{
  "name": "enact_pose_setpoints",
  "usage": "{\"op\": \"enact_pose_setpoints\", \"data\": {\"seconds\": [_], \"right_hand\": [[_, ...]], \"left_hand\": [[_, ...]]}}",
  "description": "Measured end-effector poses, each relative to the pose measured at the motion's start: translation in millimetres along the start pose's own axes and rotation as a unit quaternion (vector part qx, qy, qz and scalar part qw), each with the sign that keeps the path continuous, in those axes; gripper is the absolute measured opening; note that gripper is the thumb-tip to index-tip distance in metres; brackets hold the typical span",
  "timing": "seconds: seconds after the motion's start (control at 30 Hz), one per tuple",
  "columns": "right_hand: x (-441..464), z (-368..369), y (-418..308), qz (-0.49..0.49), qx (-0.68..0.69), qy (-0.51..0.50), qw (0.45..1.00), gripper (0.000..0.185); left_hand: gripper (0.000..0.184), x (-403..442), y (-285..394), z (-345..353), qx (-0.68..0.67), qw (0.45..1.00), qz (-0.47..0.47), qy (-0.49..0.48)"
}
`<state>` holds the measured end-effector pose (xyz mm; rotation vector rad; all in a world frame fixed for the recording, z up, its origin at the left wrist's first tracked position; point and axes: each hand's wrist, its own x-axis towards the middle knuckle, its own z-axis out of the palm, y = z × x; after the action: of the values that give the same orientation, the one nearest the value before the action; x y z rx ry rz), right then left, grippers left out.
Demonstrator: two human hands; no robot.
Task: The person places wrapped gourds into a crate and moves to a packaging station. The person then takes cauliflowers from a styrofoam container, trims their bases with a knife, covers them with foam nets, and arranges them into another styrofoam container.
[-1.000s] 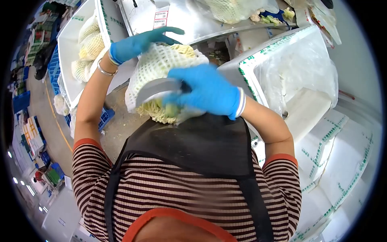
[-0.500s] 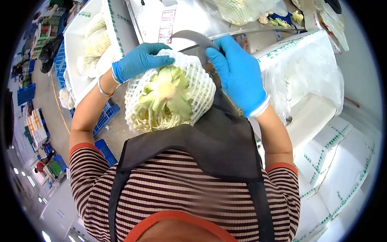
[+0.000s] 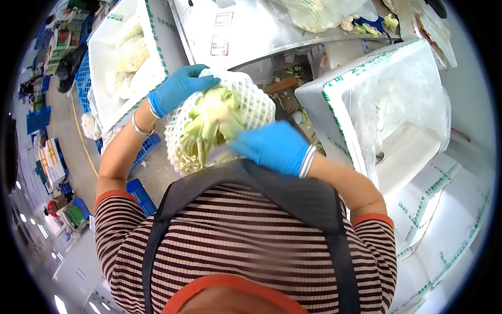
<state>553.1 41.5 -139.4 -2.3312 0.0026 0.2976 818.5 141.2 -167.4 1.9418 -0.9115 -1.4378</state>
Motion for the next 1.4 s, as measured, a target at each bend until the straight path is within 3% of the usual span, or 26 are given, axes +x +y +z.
{"op": "enact_pose_setpoints", "data": {"seconds": [0.07,0.1,0.13,0.23,0.27,0.3,0.33,0.37,0.4,0.47,0.53,0.6,0.67,0.77,0.83,0.9,1.0,1.07,1.1,1.13,1.17,1.2,1.3,1.33,1.37,1.4], "right_hand": [[-5.5,24.2,20.9,-0.041,0.149,0.132,0.979,0.032],[-10.2,7.9,15.6,0.119,0.331,0.086,0.932,0.035],[-16.2,-8.5,10.8,0.273,0.492,0.032,0.826,0.038],[-42.8,-17.0,45.1,0.177,0.641,0.087,0.742,0.035],[-42.0,-5.8,57.2,0.228,0.471,0.143,0.84,0.033],[-38.3,17.3,76.6,0.258,0.281,0.199,0.903,0.032],[-43.2,48.6,116.0,0.135,0.07,0.336,0.929,0.031],[-36.6,30.2,95.2,0.217,0.257,0.316,0.887,0.034],[-30.1,11.6,73.5,0.297,0.428,0.269,0.81,0.041],[-4.7,11.7,62.1,0.132,0.629,0.217,0.735,0.059],[21.2,44.2,91.7,0.189,0.659,0.134,0.715,0.088],[41.7,41.7,96.2,0.143,0.639,0.055,0.754,0.094],[61.9,32.7,82.5,0.152,0.606,0.007,0.781,0.084],[95.5,23.1,51.7,0.157,0.567,0.018,0.808,0.082],[127.8,19.8,37.5,0.146,0.549,0.018,0.823,0.083],[163.9,6.5,5.2,0.076,0.557,0.042,0.826,0.075],[213.6,-7.1,-26.4,0.021,0.582,0.094,0.807,0.061],[236.0,-15.5,-52.2,-0.032,0.593,0.117,0.796,0.057],[239.7,-19.8,-58.1,-0.016,0.572,0.124,0.811,0.054],[239.3,-21.8,-58.6,0.0,0.552,0.133,0.823,0.051],[237.0,-19.3,-53.1,0.025,0.54,0.144,0.829,0.049],[231.4,-14.0,-43.4,0.05,0.528,0.156,0.833,0.047],[210.8,7.9,-17.8,0.13,0.497,0.227,0.828,0.045],[204.9,11.0,-16.9,0.171,0.533,0.243,0.792,0.047],[199.8,12.4,-21.2,0.19,0.545,0.261,0.774,0.047],[194.8,14.5,-23.8,0.209,0.554,0.28,0.755,0.047]], "left_hand": [[0.057,-4.8,-6.2,2.4,-0.034,0.999,-0.012,0.013],[0.057,-8.1,-9.1,2.8,-0.051,0.998,-0.021,0.02],[0.058,-11.1,-11.3,2.3,-0.076,0.997,-0.027,0.008],[0.062,-15.7,-9.7,-1.3,-0.104,0.994,-0.039,-0.015],[0.063,-18.7,-7.2,-4.8,-0.08,0.996,-0.045,-0.011],[0.068,-22.0,-13.4,-7.9,-0.046,0.999,-0.013,-0.004],[0.073,-25.3,-16.1,-9.6,-0.035,0.999,-0.023,0.001],[0.076,-27.3,-28.2,-12.0,-0.026,0.999,0.009,0.022],[0.068,-40.4,-15.3,-15.8,-0.113,0.992,0.054,-0.01],[0.076,-54.3,-14.9,-18.5,-0.177,0.973,0.145,-0.004],[0.084,-59.3,-19.7,-12.7,-0.273,0.936,0.22,0.021],[0.075,-75.5,-28.3,-0.1,-0.369,0.909,0.177,0.081],[0.068,-89.6,-53.7,13.6,-0.467,0.869,0.101,0.128],[0.063,-119.1,-108.1,13.8,-0.652,0.758,-0.001,-0.009],[0.065,-127.1,-133.9,12.4,-0.646,0.761,0.036,0.045],[0.06,-143.6,-151.2,-9.5,-0.624,0.777,0.048,0.072],[0.05,-149.9,-173.3,-39.4,-0.657,0.715,0.165,0.173],[0.048,-154.3,-190.5,-82.3,-0.72,0.618,0.29,0.126],[0.048,-151.4,-200.2,-113.3,-0.697,0.594,0.398,0.045],[0.049,-153.8,-208.7,-144.9,-0.716,0.578,0.388,0.06],[0.048,-157.9,-206.2,-180.4,-0.644,0.628,0.428,0.086],[0.048,-162.3,-199.7,-217.1,-0.556,0.715,0.332,0.265],[0.04,-133.3,-237.3,-310.3,-0.537,0.666,0.323,0.404],[0.041,-118.7,-251.7,-341.2,-0.605,0.604,0.273,0.442],[0.041,-102.9,-249.1,-367.0,-0.574,0.579,0.248,0.524],[0.043,-86.1,-252.0,-391.3,-0.443,0.591,0.214,0.639]]}}
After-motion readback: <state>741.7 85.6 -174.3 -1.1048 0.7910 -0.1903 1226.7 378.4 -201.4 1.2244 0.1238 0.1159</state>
